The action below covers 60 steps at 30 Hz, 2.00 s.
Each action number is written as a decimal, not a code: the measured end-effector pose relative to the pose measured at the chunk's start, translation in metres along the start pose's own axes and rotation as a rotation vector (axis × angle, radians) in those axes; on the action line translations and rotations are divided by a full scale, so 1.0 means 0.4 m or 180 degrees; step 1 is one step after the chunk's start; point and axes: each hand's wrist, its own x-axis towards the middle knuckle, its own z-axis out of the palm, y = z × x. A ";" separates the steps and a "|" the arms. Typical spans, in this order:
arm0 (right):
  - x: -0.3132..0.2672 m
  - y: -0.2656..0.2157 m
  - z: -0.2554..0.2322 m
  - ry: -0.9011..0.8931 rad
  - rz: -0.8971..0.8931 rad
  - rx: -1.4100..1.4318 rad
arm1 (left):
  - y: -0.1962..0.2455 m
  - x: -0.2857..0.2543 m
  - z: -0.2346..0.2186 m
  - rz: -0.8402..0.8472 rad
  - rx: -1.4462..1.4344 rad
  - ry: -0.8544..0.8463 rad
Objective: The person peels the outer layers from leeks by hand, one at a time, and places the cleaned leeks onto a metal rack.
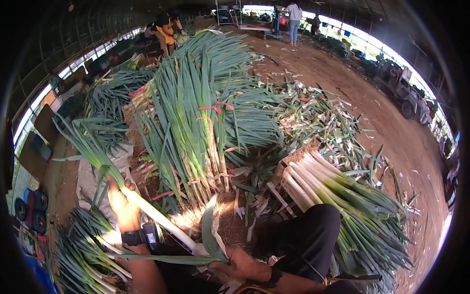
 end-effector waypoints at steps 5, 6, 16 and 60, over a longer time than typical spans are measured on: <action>-0.006 -0.018 -0.025 0.0480 0.0185 -0.0322 | 0.029 -0.017 0.020 0.0462 0.0091 -0.0129; 0.028 -0.066 -0.014 0.0646 -0.0046 -0.0031 | 0.028 -0.021 0.032 0.0455 0.0079 -0.0113; -0.015 0.368 0.016 -0.1426 0.1278 -0.2888 | 0.128 0.019 -0.010 0.0894 0.0158 -0.0239; 0.448 -0.098 0.048 0.1946 -0.1114 -0.1078 | -0.018 -0.109 0.107 -0.0081 0.1041 -0.0246</action>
